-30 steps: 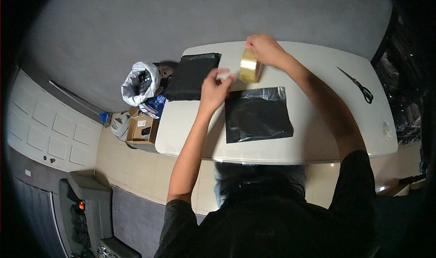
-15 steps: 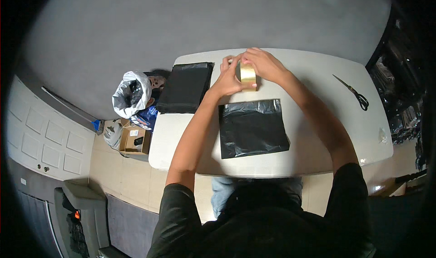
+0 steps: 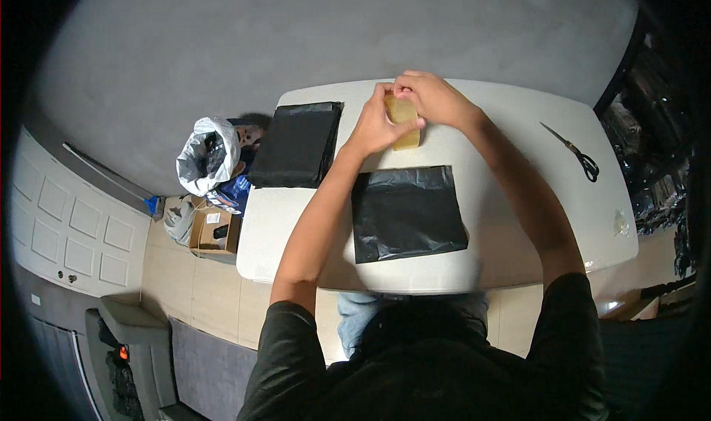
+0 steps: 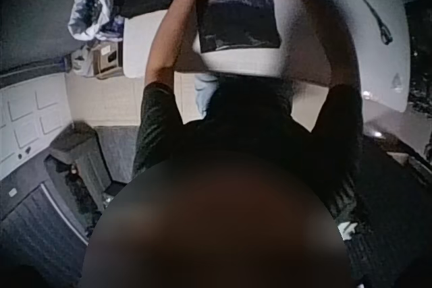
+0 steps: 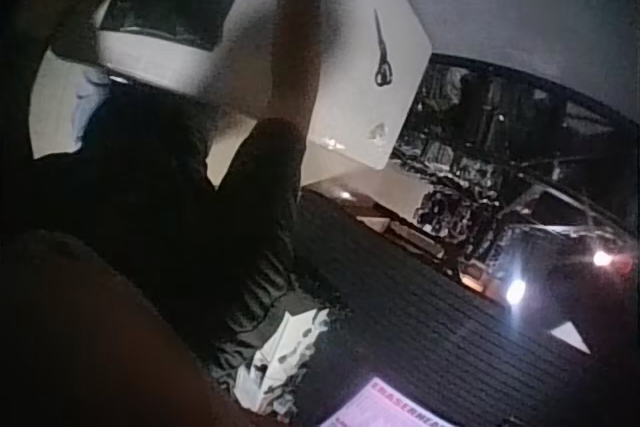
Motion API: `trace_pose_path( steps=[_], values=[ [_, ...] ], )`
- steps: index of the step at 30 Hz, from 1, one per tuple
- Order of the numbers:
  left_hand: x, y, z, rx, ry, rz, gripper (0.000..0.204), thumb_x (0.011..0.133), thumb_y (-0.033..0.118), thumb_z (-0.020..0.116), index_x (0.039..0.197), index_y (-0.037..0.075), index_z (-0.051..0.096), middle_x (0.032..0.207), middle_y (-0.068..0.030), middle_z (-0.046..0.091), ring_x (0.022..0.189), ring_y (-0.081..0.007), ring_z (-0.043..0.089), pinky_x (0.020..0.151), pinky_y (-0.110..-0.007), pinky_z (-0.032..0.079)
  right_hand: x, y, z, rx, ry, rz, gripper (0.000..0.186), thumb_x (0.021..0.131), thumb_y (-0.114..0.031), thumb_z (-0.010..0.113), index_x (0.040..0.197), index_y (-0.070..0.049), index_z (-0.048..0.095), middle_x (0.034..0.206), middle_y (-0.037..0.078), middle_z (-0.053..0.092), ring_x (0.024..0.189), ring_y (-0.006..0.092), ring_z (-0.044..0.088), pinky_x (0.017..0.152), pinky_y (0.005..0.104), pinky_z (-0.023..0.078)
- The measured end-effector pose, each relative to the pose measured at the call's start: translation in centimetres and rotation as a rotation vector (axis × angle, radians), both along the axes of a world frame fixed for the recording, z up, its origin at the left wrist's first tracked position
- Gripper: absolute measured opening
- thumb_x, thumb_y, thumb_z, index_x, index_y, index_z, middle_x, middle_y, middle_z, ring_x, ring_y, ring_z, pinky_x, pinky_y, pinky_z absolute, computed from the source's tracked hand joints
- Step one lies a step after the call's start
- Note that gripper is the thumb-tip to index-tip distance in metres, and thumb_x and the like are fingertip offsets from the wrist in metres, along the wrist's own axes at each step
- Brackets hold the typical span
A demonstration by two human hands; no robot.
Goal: The recorder is applying tape to seal small black shipping envelopes on a table.
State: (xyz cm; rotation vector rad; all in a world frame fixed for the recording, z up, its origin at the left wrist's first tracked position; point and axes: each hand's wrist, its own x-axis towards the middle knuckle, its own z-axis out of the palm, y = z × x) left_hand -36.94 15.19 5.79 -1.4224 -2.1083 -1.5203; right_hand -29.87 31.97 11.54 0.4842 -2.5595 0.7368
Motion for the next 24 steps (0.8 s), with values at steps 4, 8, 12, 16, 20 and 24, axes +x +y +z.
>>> trace_pose_path(
  steps=[4, 8, 12, 16, 20, 24],
  values=[
    [-1.0, -0.9, 0.3, -0.074, -0.146, -0.010, 0.042, 0.094, 0.039, 0.072, 0.110, 0.004, 0.056, 0.104, -0.0132, 0.068, 0.097, -0.0220, 0.064, 0.091, -0.036, 0.050, -0.6, 0.1, -0.2, -0.002, -0.055, 0.027, 0.011, 0.098, -0.006, 0.056, 0.104, 0.001, 0.063, 0.101, 0.015, 0.062, 0.092, 0.0317, 0.062, 0.085, 0.0405, 0.051],
    [-0.2, -0.8, 1.0, -0.133, -0.324, 0.054, 0.031, 0.104, 0.033, 0.058, 0.100, 0.002, 0.058, 0.097, -0.0108, 0.071, 0.096, -0.0176, 0.063, 0.090, -0.035, 0.050, -0.9, 0.4, -0.4, -0.186, -0.129, -0.041, 0.016, 0.099, -0.008, 0.056, 0.110, -0.001, 0.065, 0.108, 0.014, 0.065, 0.097, 0.0273, 0.065, 0.090, 0.0390, 0.052],
    [-0.9, -0.2, -0.6, 0.135, -0.333, -0.009, 0.028, 0.106, 0.026, 0.052, 0.096, 0.000, 0.057, 0.111, -0.0126, 0.074, 0.103, -0.0174, 0.063, 0.093, -0.034, 0.049, -0.3, -0.5, -1.1, -0.295, 0.117, -0.171, 0.016, 0.097, -0.009, 0.060, 0.109, -0.001, 0.068, 0.112, 0.013, 0.067, 0.099, 0.0249, 0.066, 0.090, 0.0392, 0.053],
    [-2.1, 0.3, -1.7, 0.203, -0.281, 0.002, 0.025, 0.105, 0.022, 0.051, 0.095, -0.001, 0.055, 0.120, -0.0186, 0.072, 0.100, -0.0221, 0.068, 0.088, -0.038, 0.054, 1.9, -1.9, -3.0, -0.237, 0.276, -0.269, 0.016, 0.094, -0.012, 0.064, 0.102, -0.002, 0.073, 0.101, 0.014, 0.067, 0.093, 0.0326, 0.066, 0.085, 0.0416, 0.054],
    [-1.9, 1.1, -1.6, 0.180, -0.308, -0.021, 0.022, 0.105, 0.017, 0.048, 0.094, -0.001, 0.053, 0.126, -0.0201, 0.069, 0.115, -0.0255, 0.065, 0.100, -0.037, 0.048, 2.1, -1.2, -4.1, -0.122, 0.239, -0.241, 0.018, 0.091, -0.012, 0.070, 0.105, -0.002, 0.076, 0.102, 0.012, 0.067, 0.095, 0.0316, 0.066, 0.087, 0.0370, 0.054],
    [-2.3, 1.1, -2.0, 0.211, -0.300, -0.014, 0.021, 0.105, 0.014, 0.046, 0.094, -0.001, 0.053, 0.128, -0.0206, 0.068, 0.114, -0.0264, 0.066, 0.099, -0.037, 0.048, 1.9, -1.9, -4.4, 0.043, 0.284, -0.248, 0.020, 0.090, -0.017, 0.072, 0.105, -0.004, 0.077, 0.107, 0.009, 0.066, 0.097, 0.0303, 0.065, 0.087, 0.0391, 0.054]
  ],
)
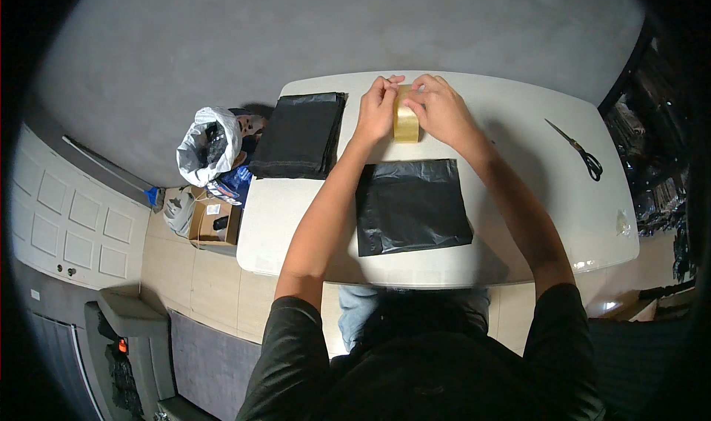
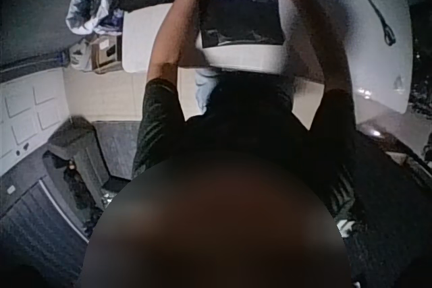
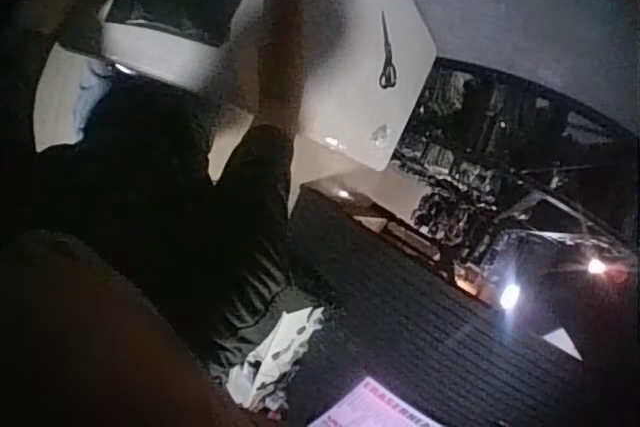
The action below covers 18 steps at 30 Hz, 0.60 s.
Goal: The recorder is applying tape to seal small black shipping envelopes on a table.
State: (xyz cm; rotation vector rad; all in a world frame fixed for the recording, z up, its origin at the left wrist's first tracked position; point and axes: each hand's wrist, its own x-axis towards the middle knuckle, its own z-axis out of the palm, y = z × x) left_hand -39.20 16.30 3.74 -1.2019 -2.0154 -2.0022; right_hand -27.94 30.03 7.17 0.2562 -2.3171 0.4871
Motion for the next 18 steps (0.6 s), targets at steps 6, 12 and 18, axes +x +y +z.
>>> trace_pose_path(
  steps=[6, 12, 18],
  values=[
    [-0.5, -0.5, 0.2, -0.147, 0.269, 0.217, 0.025, 0.099, 0.021, 0.056, 0.097, -0.004, 0.057, 0.122, -0.0253, 0.068, 0.107, -0.0390, 0.067, 0.094, -0.045, 0.051, 0.6, -0.8, 0.2, 0.061, -0.093, -0.068, 0.020, 0.092, -0.023, 0.071, 0.105, -0.009, 0.078, 0.113, 0.005, 0.064, 0.099, 0.0292, 0.063, 0.088, 0.0428, 0.054],
    [0.8, 0.5, 1.9, -0.454, 0.239, 0.466, 0.045, 0.089, 0.034, 0.065, 0.105, -0.007, 0.056, 0.101, -0.0296, 0.066, 0.098, -0.0468, 0.064, 0.087, -0.052, 0.051, 0.1, -0.1, -2.1, 0.091, 0.007, -0.149, 0.029, 0.092, -0.026, 0.072, 0.115, -0.009, 0.073, 0.115, 0.009, 0.063, 0.098, 0.0295, 0.064, 0.087, 0.0421, 0.055],
    [-1.6, -0.2, 2.8, -0.364, -0.672, 0.015, 0.046, 0.094, 0.033, 0.063, 0.127, 0.001, 0.054, 0.097, -0.0092, 0.061, 0.084, -0.0221, 0.066, 0.059, -0.039, 0.061, -1.9, 0.2, -3.4, -1.122, -0.453, 0.205, 0.049, 0.095, -0.024, 0.072, 0.132, 0.007, 0.059, 0.118, 0.018, 0.072, 0.105, 0.0209, 0.070, 0.088, 0.0330, 0.055]
  ],
)
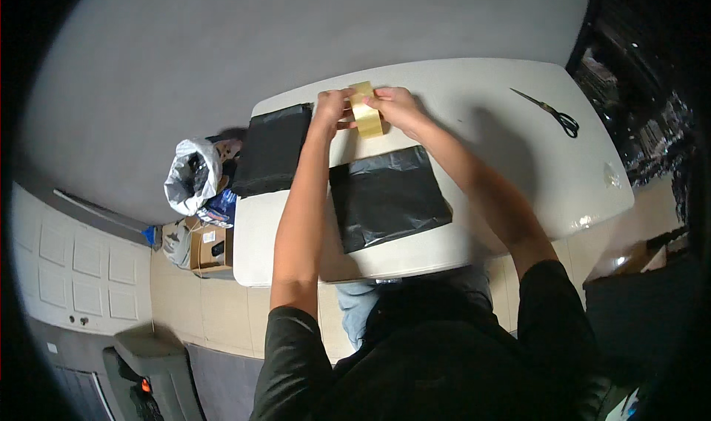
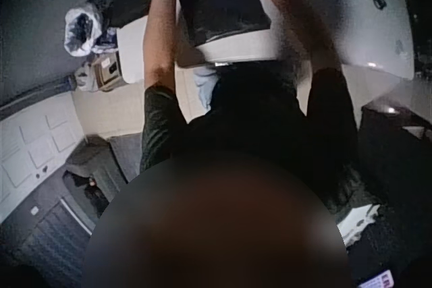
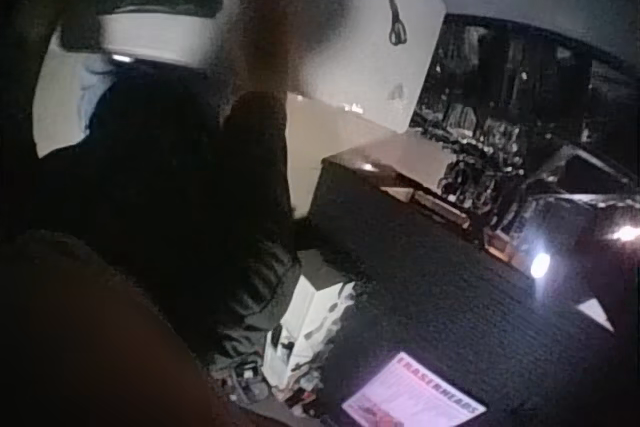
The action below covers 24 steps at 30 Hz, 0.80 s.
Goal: The recorder is applying tape to seal small black shipping envelopes on a table.
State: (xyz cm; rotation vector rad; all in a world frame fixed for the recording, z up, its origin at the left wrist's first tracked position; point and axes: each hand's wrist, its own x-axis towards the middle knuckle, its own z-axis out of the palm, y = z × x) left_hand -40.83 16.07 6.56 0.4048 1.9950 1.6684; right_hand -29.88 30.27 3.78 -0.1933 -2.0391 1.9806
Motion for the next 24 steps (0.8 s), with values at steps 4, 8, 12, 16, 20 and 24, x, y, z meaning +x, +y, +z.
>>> trace_pose_path(
  steps=[4, 8, 12, 16, 20, 24],
  values=[
    [2.4, 0.3, 1.9, 0.194, -0.154, -0.031, 0.043, 0.098, 0.035, 0.062, 0.122, -0.001, 0.058, 0.102, -0.0102, 0.053, 0.081, -0.0193, 0.058, 0.068, -0.038, 0.063, 2.5, 1.2, 0.9, 0.087, -0.099, -0.176, 0.045, 0.096, -0.019, 0.070, 0.132, 0.007, 0.059, 0.118, 0.016, 0.072, 0.106, 0.0183, 0.069, 0.090, 0.0326, 0.055],
    [9.9, -5.0, 5.6, 0.174, 0.155, -0.022, 0.040, 0.095, 0.032, 0.072, 0.115, 0.002, 0.056, 0.108, -0.0095, 0.055, 0.099, -0.0214, 0.060, 0.086, -0.040, 0.059, 10.4, 7.7, 1.0, 0.945, 0.501, -0.178, 0.043, 0.088, -0.005, 0.071, 0.129, 0.005, 0.062, 0.120, 0.025, 0.070, 0.110, 0.0336, 0.069, 0.098, 0.0397, 0.053],
    [14.6, -11.5, 4.3, -0.114, 0.682, -0.180, 0.024, 0.094, 0.018, 0.070, 0.110, 0.002, 0.064, 0.088, -0.0072, 0.067, 0.091, -0.0187, 0.067, 0.085, -0.037, 0.058, 22.9, 14.8, 0.5, 1.103, 0.091, -0.304, 0.054, 0.083, 0.008, 0.066, 0.135, -0.002, 0.062, 0.125, 0.025, 0.067, 0.117, 0.0388, 0.066, 0.103, 0.0417, 0.051],
    [15.1, -16.4, 1.9, -0.247, 0.703, -0.155, 0.027, 0.092, 0.009, 0.069, 0.117, 0.000, 0.068, 0.108, -0.0147, 0.073, 0.099, -0.0253, 0.071, 0.085, -0.038, 0.059, 32.3, 18.7, 0.2, 1.135, -0.181, -0.422, 0.048, 0.084, 0.012, 0.060, 0.131, 0.004, 0.062, 0.124, 0.028, 0.066, 0.115, 0.0419, 0.066, 0.100, 0.0380, 0.051],
    [13.8, -16.0, 0.7, -0.299, 0.636, -0.175, 0.027, 0.093, 0.008, 0.068, 0.120, 0.004, 0.069, 0.118, -0.0119, 0.072, 0.108, -0.0228, 0.069, 0.092, -0.038, 0.056, 37.2, 22.0, -1.1, 1.187, -0.288, -0.434, 0.043, 0.087, 0.003, 0.061, 0.130, 0.005, 0.062, 0.124, 0.028, 0.066, 0.113, 0.0438, 0.065, 0.101, 0.0391, 0.050],
    [10.1, -12.9, -1.7, -0.403, 0.946, -0.300, 0.049, 0.089, 0.020, 0.075, 0.133, 0.003, 0.062, 0.125, -0.0176, 0.068, 0.117, -0.0318, 0.065, 0.099, -0.042, 0.052, 37.8, 24.5, -2.0, 1.453, -0.330, -0.521, 0.042, 0.087, -0.007, 0.064, 0.128, 0.004, 0.064, 0.128, 0.027, 0.065, 0.119, 0.0423, 0.062, 0.106, 0.0435, 0.047]
  ],
)
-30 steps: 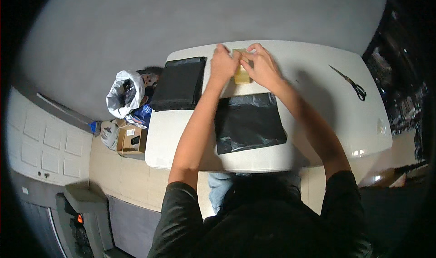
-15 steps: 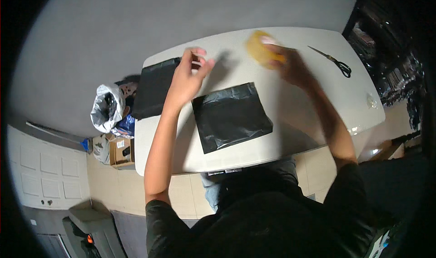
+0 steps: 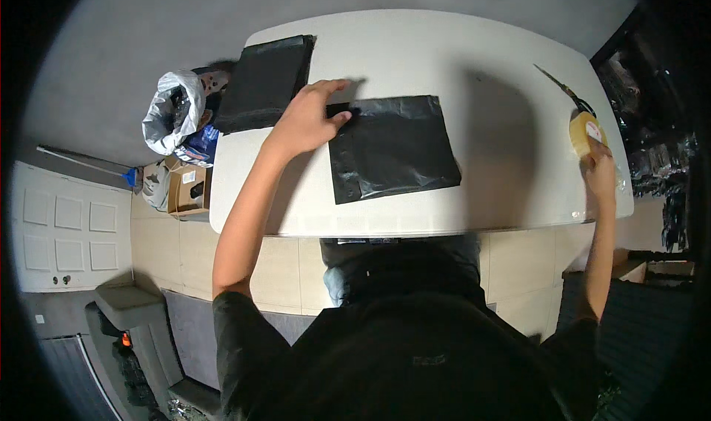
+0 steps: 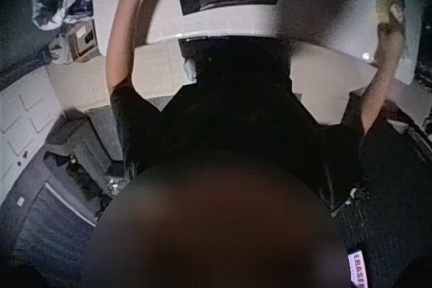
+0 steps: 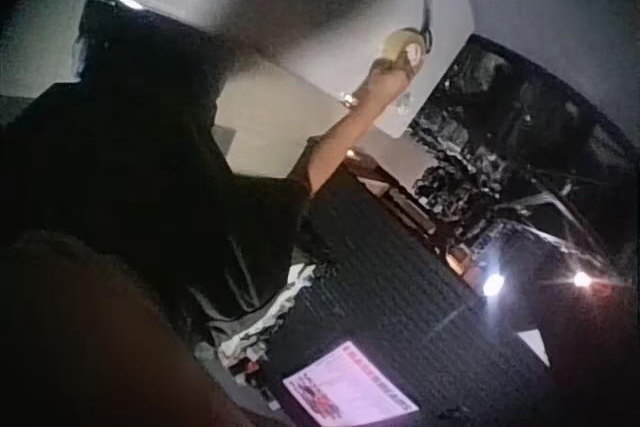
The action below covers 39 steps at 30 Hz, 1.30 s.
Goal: The recorder is applying tape to seal small black shipping envelopes on a table.
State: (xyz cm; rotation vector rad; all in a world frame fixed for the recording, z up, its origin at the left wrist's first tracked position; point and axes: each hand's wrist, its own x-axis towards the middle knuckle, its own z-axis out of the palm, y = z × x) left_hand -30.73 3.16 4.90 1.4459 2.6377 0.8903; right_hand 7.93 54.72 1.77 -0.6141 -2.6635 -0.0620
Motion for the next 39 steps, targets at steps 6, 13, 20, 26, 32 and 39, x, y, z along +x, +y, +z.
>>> trace_pose_path(
  steps=[6, 13, 20, 26, 32, 39],
  values=[
    [-3.1, 1.7, -0.7, -0.239, -0.255, -0.073, 0.087, 0.079, 0.044, 0.086, 0.146, 0.003, 0.050, 0.124, -0.0237, 0.066, 0.114, -0.0353, 0.065, 0.100, -0.043, 0.051, -12.2, -14.8, 1.9, -0.256, 0.199, 0.333, 0.037, 0.090, -0.011, 0.070, 0.127, -0.007, 0.066, 0.127, 0.019, 0.067, 0.123, 0.0353, 0.060, 0.108, 0.0435, 0.045],
    [-3.8, 1.0, -3.7, -0.174, -0.311, -0.018, 0.079, 0.071, 0.037, 0.092, 0.134, 0.002, 0.061, 0.122, -0.0215, 0.068, 0.115, -0.0336, 0.065, 0.102, -0.041, 0.049, -26.7, -25.1, 0.0, -0.381, 0.071, 0.850, 0.055, 0.089, -0.030, 0.077, 0.135, -0.004, 0.060, 0.136, 0.016, 0.062, 0.130, 0.0334, 0.054, 0.111, 0.0428, 0.043],
    [-3.3, 1.6, -4.0, -0.117, -0.298, 0.102, 0.069, 0.061, 0.028, 0.098, 0.119, 0.003, 0.069, 0.112, -0.0179, 0.073, 0.108, -0.0302, 0.069, 0.094, -0.038, 0.053, -30.1, -25.2, -1.0, -0.364, -0.185, 0.808, 0.071, 0.080, -0.038, 0.085, 0.137, -0.005, 0.059, 0.117, 0.016, 0.064, 0.116, 0.0340, 0.058, 0.101, 0.0424, 0.046],
    [-3.6, 2.1, -3.5, -0.205, -0.403, 0.089, 0.048, 0.060, 0.024, 0.098, 0.094, 0.002, 0.073, 0.084, -0.0124, 0.073, 0.082, -0.0259, 0.069, 0.076, -0.038, 0.051, -31.0, -24.0, -2.0, -0.502, -0.205, 0.826, 0.054, 0.080, -0.042, 0.084, 0.117, -0.005, 0.071, 0.102, 0.016, 0.065, 0.101, 0.0316, 0.063, 0.090, 0.0408, 0.050],
    [-1.8, 1.9, -2.9, -0.127, -0.393, 0.110, 0.031, 0.068, 0.008, 0.092, 0.086, 0.000, 0.069, 0.076, -0.0035, 0.066, 0.074, -0.0155, 0.059, 0.070, -0.033, 0.046, -31.7, -22.2, -4.2, -0.624, -0.079, 0.921, 0.041, 0.081, -0.039, 0.084, 0.101, -0.004, 0.072, 0.095, 0.012, 0.066, 0.088, 0.0255, 0.064, 0.080, 0.0355, 0.051],
    [-2.3, 1.7, -3.9, -0.090, -0.575, 0.039, 0.025, 0.075, -0.002, 0.085, 0.098, -0.003, 0.075, 0.081, -0.0052, 0.072, 0.074, -0.0117, 0.061, 0.073, -0.031, 0.049, -31.0, -22.5, -1.8, -0.799, -0.191, 0.874, 0.027, 0.082, -0.022, 0.085, 0.088, -0.001, 0.070, 0.085, 0.010, 0.069, 0.081, 0.0187, 0.063, 0.078, 0.0328, 0.049]
  ],
)
